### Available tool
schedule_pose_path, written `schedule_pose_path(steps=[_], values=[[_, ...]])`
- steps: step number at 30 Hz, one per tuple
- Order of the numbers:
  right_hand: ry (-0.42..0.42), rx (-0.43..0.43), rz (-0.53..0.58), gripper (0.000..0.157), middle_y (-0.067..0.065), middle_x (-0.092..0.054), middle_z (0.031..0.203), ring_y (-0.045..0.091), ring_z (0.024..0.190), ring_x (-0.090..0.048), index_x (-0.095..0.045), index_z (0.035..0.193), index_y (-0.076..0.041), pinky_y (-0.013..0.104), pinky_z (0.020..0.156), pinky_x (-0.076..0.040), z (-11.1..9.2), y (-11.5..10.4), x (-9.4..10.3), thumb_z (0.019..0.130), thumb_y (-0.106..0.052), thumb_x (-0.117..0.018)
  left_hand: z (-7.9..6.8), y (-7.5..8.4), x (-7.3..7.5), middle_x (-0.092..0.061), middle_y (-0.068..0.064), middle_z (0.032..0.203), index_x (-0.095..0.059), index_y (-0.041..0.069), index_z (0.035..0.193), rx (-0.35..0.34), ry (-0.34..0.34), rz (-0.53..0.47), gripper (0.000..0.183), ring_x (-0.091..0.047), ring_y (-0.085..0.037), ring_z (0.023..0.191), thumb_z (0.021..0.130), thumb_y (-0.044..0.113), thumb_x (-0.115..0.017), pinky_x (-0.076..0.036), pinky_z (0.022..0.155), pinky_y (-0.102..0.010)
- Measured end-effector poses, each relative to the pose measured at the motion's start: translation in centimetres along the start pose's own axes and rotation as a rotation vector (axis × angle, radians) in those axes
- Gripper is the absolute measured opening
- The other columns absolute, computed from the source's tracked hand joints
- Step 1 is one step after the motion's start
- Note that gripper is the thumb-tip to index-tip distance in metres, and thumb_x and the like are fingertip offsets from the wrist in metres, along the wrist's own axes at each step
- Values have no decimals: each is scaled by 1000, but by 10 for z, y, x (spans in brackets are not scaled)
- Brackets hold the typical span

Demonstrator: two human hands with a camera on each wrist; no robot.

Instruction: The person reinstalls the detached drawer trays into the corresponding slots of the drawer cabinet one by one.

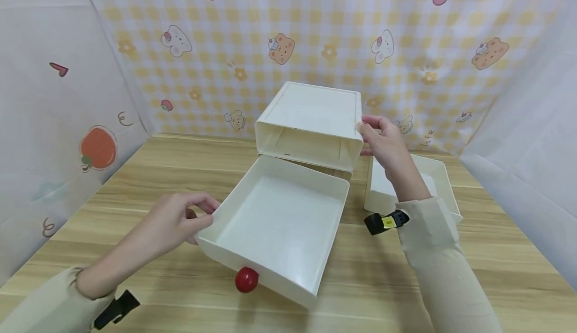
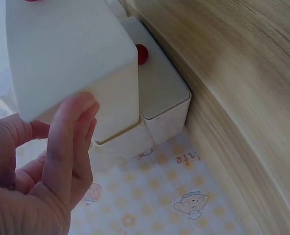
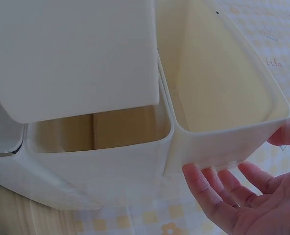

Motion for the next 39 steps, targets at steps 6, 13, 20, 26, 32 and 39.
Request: schedule_pose_path(steps=[6,13,20,26,32,39], values=[[-2,4,-6,53,5,-41,121,15,99,-49,-36,138,-3,18,70,-53,-2,-2,0,96,-34,-45,2,8,1,-61,-10,93,-64,2,98,-36,41,23,17,-59,-12,64,83,0,-56,-54,48,-20],[-5,6,4,54,5,-41,122,19,102,-50,-36,138,-3,20,72,-54,-1,-2,-1,95,-34,-45,8,14,-3,-61,-11,89,-63,1,95,-42,48,25,16,-59,-12,63,82,0,-54,-54,48,-20],[-6,7,3,54,4,-41,122,20,104,-50,-36,139,-3,20,72,-53,-1,-2,-1,95,-34,-45,14,17,-7,-59,-12,88,-60,-2,101,-29,30,-1,20,-59,-13,62,83,0,-53,-55,49,-21],[-4,2,4,55,4,-41,122,18,102,-49,-35,139,-4,19,70,-53,-1,-1,-1,95,-35,-45,23,17,-13,-55,-11,87,-58,-4,104,-2,4,-5,22,-56,-13,61,84,0,-51,-55,50,-22],[3,3,-5,54,6,-40,124,18,102,-49,-35,139,-4,18,70,-53,-1,-1,0,95,-35,-44,37,17,-17,-54,-12,90,-56,-6,108,12,-18,-42,24,-55,-15,61,85,1,-50,-57,53,-25],[5,3,-2,55,5,-40,123,17,101,-50,-36,139,-3,20,71,-54,-1,0,0,95,-35,-44,54,17,-19,-52,-14,91,-55,-7,107,28,-22,-68,25,-57,-16,62,85,1,-47,-58,56,-27]])
Point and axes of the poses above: each hand's wrist, its own z-axis towards the middle knuckle, its own x-axis out of the back of the hand, y = z × x, the point moved 10 cm from there along z, towards the middle knuckle
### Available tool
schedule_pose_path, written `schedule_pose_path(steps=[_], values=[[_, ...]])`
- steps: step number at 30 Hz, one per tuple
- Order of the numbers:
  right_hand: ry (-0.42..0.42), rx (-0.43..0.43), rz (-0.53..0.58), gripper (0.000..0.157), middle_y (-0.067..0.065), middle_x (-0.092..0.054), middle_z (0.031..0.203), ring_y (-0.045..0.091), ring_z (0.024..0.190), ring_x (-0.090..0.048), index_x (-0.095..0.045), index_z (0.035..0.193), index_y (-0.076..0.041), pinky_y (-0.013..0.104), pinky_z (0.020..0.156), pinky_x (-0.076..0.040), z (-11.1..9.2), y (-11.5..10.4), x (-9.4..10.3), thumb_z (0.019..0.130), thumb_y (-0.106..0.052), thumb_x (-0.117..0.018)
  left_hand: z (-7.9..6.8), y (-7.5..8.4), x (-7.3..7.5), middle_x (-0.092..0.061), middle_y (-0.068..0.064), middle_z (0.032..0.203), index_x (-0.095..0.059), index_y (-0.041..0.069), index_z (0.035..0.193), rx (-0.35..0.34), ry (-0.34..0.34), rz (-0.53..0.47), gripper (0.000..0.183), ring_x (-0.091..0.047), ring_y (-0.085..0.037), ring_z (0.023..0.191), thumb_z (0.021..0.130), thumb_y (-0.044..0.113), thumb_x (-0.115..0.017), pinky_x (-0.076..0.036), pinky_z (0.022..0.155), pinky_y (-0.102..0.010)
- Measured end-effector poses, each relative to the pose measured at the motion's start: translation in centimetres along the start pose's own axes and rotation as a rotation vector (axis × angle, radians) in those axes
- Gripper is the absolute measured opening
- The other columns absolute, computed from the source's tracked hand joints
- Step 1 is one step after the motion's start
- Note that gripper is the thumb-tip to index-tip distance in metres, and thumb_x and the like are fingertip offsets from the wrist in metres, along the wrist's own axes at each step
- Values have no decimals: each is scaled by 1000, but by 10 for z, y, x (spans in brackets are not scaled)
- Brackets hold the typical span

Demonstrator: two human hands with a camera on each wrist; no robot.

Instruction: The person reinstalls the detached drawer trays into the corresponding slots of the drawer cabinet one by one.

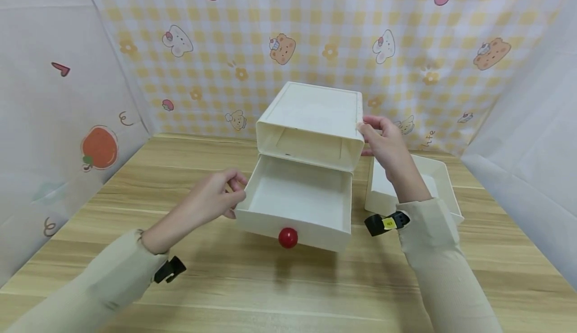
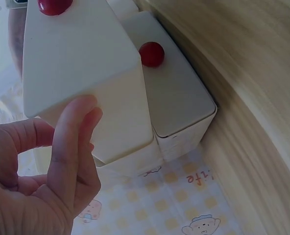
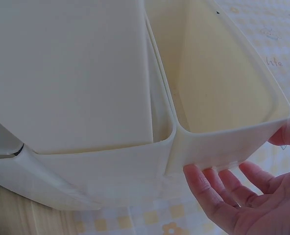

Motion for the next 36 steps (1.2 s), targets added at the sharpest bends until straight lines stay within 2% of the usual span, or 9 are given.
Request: schedule_pose_path(steps=[6,12,26,29,36], values=[[2,-8,-7,55,6,-40,125,17,101,-49,-35,139,-4,25,77,-55,0,0,-1,95,-35,-44,15,0,1,-54,-15,91,-55,-9,109,-3,7,-16,26,-60,-15,62,86,1,-48,-58,57,-29],[-2,-5,-9,55,5,-40,124,17,102,-49,-35,139,-4,24,75,-54,0,0,-1,95,-35,-44,30,-2,2,-54,-15,89,-56,-9,108,13,21,-30,26,-61,-15,60,85,1,-48,-59,57,-30],[-3,3,5,56,4,-41,122,16,101,-48,-35,140,-3,23,75,-55,0,0,0,95,-36,-45,57,-10,6,-57,-15,92,-56,-8,114,93,34,-94,30,-63,-15,61,86,2,-50,-59,60,-30],[-1,6,8,55,5,-41,122,17,102,-49,-35,139,-4,21,73,-54,0,0,0,95,-35,-45,62,-11,7,-58,-17,95,-57,-7,110,102,47,-102,26,-63,-14,60,87,4,-52,-59,61,-31],[2,-1,6,54,8,-40,126,21,106,-48,-36,139,-4,25,77,-55,1,1,0,95,-34,-45,68,-14,7,-59,-15,94,-57,-5,105,114,65,-94,21,-63,-14,57,87,5,-54,-59,61,-32]])
Point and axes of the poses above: each hand's wrist, its own z-axis towards the middle knuckle, its own x-axis out of the back of the hand, y = z × x, the point moved 10 cm from there along z, towards the middle knuckle
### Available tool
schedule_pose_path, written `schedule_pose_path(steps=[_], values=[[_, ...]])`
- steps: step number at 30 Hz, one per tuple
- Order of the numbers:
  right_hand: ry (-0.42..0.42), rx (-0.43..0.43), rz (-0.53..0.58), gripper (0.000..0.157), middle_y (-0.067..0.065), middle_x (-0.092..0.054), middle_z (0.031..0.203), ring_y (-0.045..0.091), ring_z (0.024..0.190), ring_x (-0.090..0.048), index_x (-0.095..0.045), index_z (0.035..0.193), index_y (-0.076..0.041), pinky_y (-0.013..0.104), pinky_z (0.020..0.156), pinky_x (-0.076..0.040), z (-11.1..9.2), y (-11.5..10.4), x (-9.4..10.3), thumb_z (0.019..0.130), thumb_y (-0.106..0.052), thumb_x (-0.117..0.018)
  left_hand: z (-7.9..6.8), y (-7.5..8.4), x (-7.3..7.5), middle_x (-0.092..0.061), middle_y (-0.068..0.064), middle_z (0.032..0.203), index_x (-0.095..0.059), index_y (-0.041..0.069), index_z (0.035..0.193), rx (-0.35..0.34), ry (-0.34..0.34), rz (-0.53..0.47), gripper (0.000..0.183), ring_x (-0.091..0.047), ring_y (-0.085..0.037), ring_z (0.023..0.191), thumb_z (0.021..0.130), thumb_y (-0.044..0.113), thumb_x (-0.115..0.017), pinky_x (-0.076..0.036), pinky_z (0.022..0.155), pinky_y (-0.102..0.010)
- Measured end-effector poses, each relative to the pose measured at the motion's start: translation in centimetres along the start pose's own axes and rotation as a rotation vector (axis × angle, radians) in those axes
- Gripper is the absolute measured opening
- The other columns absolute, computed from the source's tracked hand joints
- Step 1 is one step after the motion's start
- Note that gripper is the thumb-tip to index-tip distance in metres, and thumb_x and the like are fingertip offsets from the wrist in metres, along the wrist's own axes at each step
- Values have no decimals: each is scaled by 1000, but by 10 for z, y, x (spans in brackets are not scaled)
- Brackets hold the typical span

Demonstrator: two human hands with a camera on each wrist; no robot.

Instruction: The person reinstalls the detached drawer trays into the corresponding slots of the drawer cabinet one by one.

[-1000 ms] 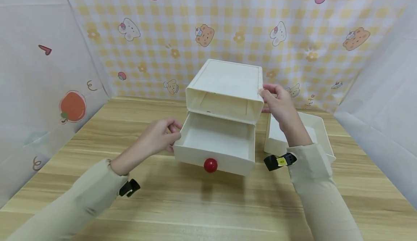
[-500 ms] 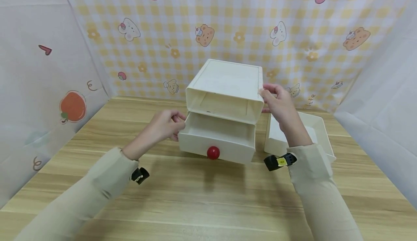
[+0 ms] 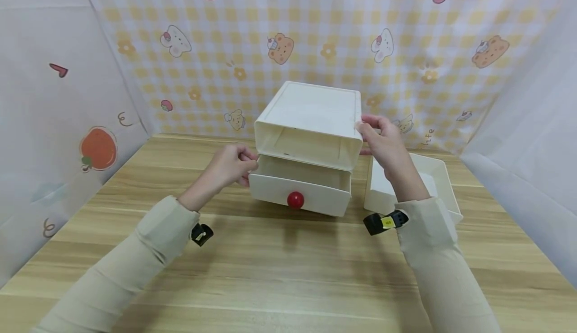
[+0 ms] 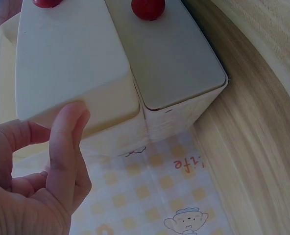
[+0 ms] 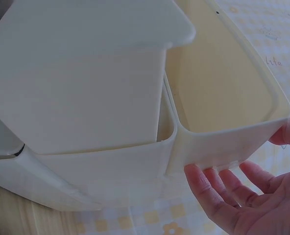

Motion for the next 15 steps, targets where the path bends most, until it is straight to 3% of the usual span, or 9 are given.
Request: schedule_pose_path(steps=[10,13,15], values=[[-5,0,3,52,7,-41,125,20,105,-50,-37,138,-5,19,71,-52,2,0,-1,96,-34,-45,-8,6,6,-59,-15,98,-59,-2,107,-68,42,89,21,-64,-17,66,89,9,-54,-59,62,-30],[-3,2,4,52,8,-40,125,21,105,-50,-37,138,-5,19,71,-53,2,1,-1,96,-34,-45,-18,16,12,-62,-12,99,-61,3,107,-147,122,180,21,-64,-20,76,91,15,-54,-58,63,-29],[0,2,7,52,8,-40,125,23,106,-50,-37,138,-4,19,71,-53,2,1,0,96,-34,-45,-29,27,15,-64,-11,101,-62,4,107,-236,187,239,21,-64,-22,83,91,16,-54,-57,68,-30]])
Point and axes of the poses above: each hand's wrist, its own z-axis towards the middle knuckle, its own x-axis out of the back of the hand, y = z × x, the point moved 10 cm from there along z, towards the middle knuckle
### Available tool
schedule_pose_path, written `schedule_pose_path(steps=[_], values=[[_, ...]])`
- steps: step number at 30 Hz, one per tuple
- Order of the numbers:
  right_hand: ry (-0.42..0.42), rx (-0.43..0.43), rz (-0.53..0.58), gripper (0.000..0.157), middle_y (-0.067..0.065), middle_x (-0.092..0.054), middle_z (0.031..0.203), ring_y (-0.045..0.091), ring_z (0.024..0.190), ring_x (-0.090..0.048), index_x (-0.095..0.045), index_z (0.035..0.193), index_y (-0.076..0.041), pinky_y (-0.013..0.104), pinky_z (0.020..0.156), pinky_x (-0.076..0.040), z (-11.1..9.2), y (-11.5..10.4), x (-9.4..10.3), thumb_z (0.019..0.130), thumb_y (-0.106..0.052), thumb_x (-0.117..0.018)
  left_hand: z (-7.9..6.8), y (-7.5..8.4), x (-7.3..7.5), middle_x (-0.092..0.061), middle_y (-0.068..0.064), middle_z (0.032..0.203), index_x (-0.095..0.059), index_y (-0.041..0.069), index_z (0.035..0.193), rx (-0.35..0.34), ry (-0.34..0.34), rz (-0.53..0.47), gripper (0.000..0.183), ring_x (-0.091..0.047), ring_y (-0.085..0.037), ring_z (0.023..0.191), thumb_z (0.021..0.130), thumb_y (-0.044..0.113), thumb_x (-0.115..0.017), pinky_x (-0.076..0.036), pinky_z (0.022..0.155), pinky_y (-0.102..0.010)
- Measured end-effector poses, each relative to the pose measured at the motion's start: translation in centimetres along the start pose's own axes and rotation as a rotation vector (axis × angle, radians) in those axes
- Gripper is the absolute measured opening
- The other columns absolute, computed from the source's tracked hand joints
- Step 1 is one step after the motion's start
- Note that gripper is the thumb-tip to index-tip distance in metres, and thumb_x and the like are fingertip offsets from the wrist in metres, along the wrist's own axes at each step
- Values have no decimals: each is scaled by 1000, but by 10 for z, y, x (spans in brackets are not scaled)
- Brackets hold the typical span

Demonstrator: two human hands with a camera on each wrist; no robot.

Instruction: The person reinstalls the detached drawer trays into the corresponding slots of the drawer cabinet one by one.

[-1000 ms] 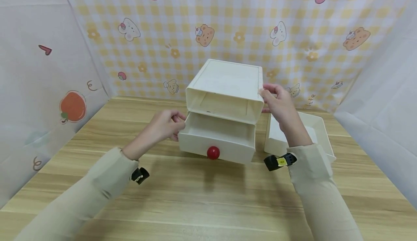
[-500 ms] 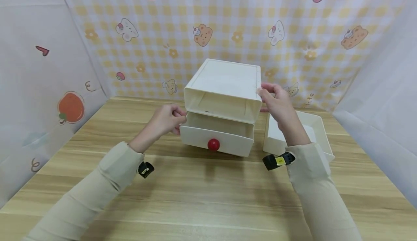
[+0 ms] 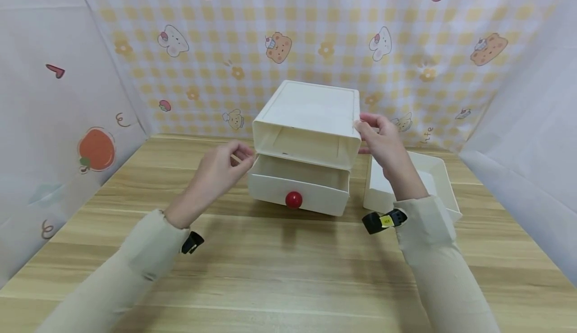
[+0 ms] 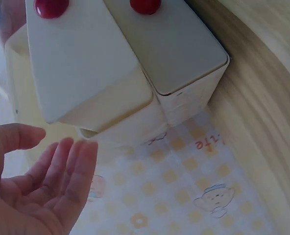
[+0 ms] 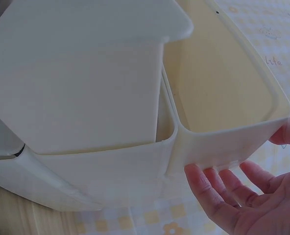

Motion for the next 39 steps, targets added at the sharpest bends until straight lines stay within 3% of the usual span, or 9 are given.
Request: schedule_pose_path(steps=[3,6,10,14,17,21,24,30,39], values=[[2,-1,2,52,7,-41,123,25,108,-50,-37,138,-4,19,71,-53,0,0,0,95,-33,-45,-18,24,6,-64,-10,107,-62,4,110,-174,95,100,23,-62,-25,95,91,16,-56,-55,80,-37],[1,-3,4,52,6,-41,122,25,108,-49,-38,138,-4,20,71,-53,0,1,0,95,-34,-45,-43,47,4,-63,-11,114,-60,5,115,-361,163,215,27,-59,-27,105,91,17,-56,-52,89,-42],[-5,-6,4,52,5,-41,121,25,108,-49,-37,138,-4,20,71,-53,0,1,0,95,-34,-45,-74,67,-14,-62,-12,119,-58,3,121,-562,197,397,36,-57,-29,110,95,25,-46,-51,92,-43],[-6,-6,4,52,5,-41,120,24,107,-49,-37,137,-4,20,71,-53,-1,1,0,95,-34,-45,-95,73,-36,-58,-16,126,-55,-1,124,-670,176,566,54,-54,-32,117,99,37,-27,-46,99,-44],[-5,-7,6,52,5,-41,120,24,107,-49,-38,137,-4,19,71,-53,-1,1,0,95,-34,-45,-102,68,-51,-50,-17,135,-50,2,131,-645,107,672,62,-47,-35,124,99,45,-19,-39,105,-47],[-4,-9,6,52,4,-41,119,24,108,-49,-37,137,-4,20,72,-53,-1,1,0,96,-34,-45,-104,57,-67,-36,-15,147,-39,9,141,-552,-17,731,63,-34,-37,134,96,50,-24,-29,112,-50],[-2,-12,7,51,4,-41,119,24,108,-48,-37,137,-5,21,73,-53,-1,1,0,96,-34,-45,-105,52,-74,-30,-14,150,-32,12,145,-512,-63,721,65,-28,-37,137,94,52,-32,-25,113,-50],[0,-10,7,52,5,-41,121,24,108,-48,-37,137,-4,21,72,-53,0,1,-1,95,-34,-45,-105,48,-79,-29,-15,151,-26,15,148,-495,-69,720,70,-26,-38,138,90,54,-40,-24,114,-50],[8,-12,12,52,5,-41,120,23,107,-49,-37,138,-4,24,76,-54,-1,0,0,96,-33,-46,-100,49,-80,-30,-16,150,-27,15,147,-517,-37,716,70,-28,-39,137,90,53,-40,-25,113,-52]])
Point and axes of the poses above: each hand's wrist, its own z-axis towards the middle knuckle, its own x-axis out of the back of the hand, y = z × x, the point moved 10 cm from there along z, towards the middle knuckle
